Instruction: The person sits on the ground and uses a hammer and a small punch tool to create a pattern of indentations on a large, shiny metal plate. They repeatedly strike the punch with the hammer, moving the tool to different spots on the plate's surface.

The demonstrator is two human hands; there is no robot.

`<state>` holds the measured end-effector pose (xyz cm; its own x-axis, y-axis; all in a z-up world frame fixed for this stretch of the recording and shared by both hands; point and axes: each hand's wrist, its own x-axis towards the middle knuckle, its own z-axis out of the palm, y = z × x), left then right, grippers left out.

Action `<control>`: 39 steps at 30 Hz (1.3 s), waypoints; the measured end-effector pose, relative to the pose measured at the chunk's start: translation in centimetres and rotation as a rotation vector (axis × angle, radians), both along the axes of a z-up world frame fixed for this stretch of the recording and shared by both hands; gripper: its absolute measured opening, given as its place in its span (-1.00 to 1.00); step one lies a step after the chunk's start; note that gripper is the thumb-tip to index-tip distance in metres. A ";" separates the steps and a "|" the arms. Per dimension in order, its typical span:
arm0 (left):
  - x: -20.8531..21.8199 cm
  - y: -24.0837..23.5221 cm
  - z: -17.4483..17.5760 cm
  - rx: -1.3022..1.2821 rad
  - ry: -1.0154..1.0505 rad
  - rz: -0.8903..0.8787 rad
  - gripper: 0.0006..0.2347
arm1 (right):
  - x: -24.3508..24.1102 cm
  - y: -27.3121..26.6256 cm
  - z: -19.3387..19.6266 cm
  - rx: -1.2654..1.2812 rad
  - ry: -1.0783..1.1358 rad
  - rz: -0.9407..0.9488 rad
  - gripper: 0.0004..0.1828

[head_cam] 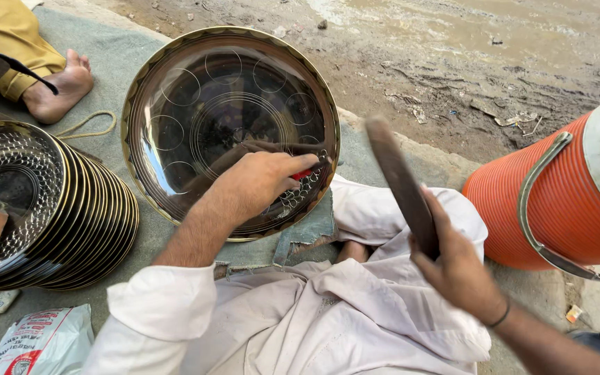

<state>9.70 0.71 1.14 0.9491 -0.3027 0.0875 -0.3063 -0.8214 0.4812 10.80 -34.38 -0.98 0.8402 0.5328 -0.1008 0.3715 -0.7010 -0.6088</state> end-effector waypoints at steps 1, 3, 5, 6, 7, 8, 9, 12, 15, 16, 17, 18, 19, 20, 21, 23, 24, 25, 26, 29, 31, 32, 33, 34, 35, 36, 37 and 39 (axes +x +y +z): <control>0.5 -0.1 0.1 0.069 0.076 -0.037 -0.59 | -0.9 -0.2 -1.0 0.146 0.020 -0.036 0.08; 1.0 -0.3 0.3 0.118 0.123 -0.094 -0.62 | -1.9 -0.7 -2.1 0.109 0.007 -0.063 0.10; 0.9 -0.4 0.2 0.125 0.129 -0.081 -0.63 | -2.0 -1.0 -2.5 0.080 -0.044 -0.006 0.11; 0.5 -0.3 0.2 0.108 0.106 -0.030 -0.62 | -1.3 -1.0 -2.3 0.071 -0.095 0.074 0.12; 0.1 -0.3 0.1 0.092 0.082 0.021 -0.61 | -0.3 -1.1 -1.8 0.062 -0.145 0.153 0.12; -0.2 -0.3 0.0 0.072 0.027 0.051 -0.62 | 0.7 -0.8 -1.4 0.052 -0.077 0.111 0.11; -0.4 -0.3 -0.2 0.052 -0.029 0.081 -0.62 | 1.7 -0.3 -0.9 0.042 -0.010 0.069 0.11; -1.4 -0.5 -0.7 0.010 -0.034 0.235 -0.61 | 4.9 1.3 2.2 -0.252 -0.092 0.130 0.12; -2.7 -0.8 -1.5 -0.104 -0.220 0.365 -0.60 | 7.6 4.0 6.6 -0.042 -0.289 0.454 0.14; -3.2 -1.0 -1.8 -0.157 -0.324 0.397 -0.61 | 8.1 5.0 7.9 0.137 -0.347 0.580 0.16; -3.6 -1.2 -2.2 -0.226 -0.282 0.485 -0.62 | 8.4 6.0 9.2 -0.055 -0.369 0.529 0.11; -4.1 -1.5 -2.5 -0.295 -0.238 0.569 -0.63 | 8.6 6.8 10.4 -0.246 -0.390 0.468 0.07; -4.5 -1.9 -2.9 -0.364 -0.193 0.652 -0.64 | 8.7 7.5 11.6 -0.436 -0.411 0.401 0.04; -4.7 -2.4 -3.2 -0.395 -0.227 0.710 -0.64 | 9.0 8.4 12.7 -0.541 -0.432 0.438 0.03; -4.9 -2.9 -3.4 -0.426 -0.262 0.767 -0.65 | 9.2 9.4 13.8 -0.647 -0.451 0.475 0.03; -5.2 -3.7 -3.9 -0.476 -0.281 0.878 -0.67 | 8.9 11.3 15.5 -0.758 -0.495 0.540 0.02; -5.3 -4.1 -4.1 -0.494 -0.267 0.925 -0.68 | 8.6 12.2 16.3 -0.764 -0.522 0.564 0.01; -5.4 -4.3 -4.3 -0.513 -0.253 0.972 -0.70 | 8.1 12.9 17.0 -0.770 -0.550 0.588 0.00; -5.5 -4.6 -4.3 -0.527 -0.277 0.985 -0.70 | 7.7 13.6 17.8 -0.841 -0.616 0.649 -0.03; -5.8 -5.3 -4.5 -0.566 -0.342 1.022 -0.71 | 6.5 15.1 19.3 -0.912 -0.751 0.778 -0.09; -6.1 -5.7 -4.7 -0.599 -0.378 1.060 -0.73 | 5.9 15.3 19.4 -0.774 -0.765 0.802 -0.10; -6.1 -5.7 -4.7 -0.601 -0.358 1.061 -0.71 | 5.9 15.2 19.4 -0.858 -0.752 0.804 -0.12; -6.1 -5.6 -4.6 -0.604 -0.337 1.062 -0.70 | 5.9 14.9 19.2 -0.942 -0.739 0.806 -0.13; -6.1 -5.5 -4.5 -0.607 -0.319 1.061 -0.68 | 6.1 14.5 19.0 -1.028 -0.728 0.804 -0.14; -5.8 -5.2 -4.4 -0.646 -0.316 1.014 -0.67 | 6.6 14.3 18.6 -0.990 -0.678 0.732 -0.12; -5.5 -4.8 -4.5 -0.683 -0.306 0.971 -0.65 | 7.1 14.2 18.0 -0.950 -0.623 0.667 -0.10; -5.2 -4.3 -4.5 -0.720 -0.296 0.928 -0.63 | 7.5 13.9 17.3 -0.911 -0.567 0.602 -0.08; -4.2 -3.2 -4.2 -0.596 -0.247 0.789 -0.58 | 8.3 12.8 16.3 -0.874 -0.691 0.565 -0.14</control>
<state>5.48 -2.48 -3.03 0.7942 0.5581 0.2404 0.0722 -0.4794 0.8746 19.07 -21.59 15.35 0.5336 0.8134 -0.2314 0.8084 -0.4103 0.4220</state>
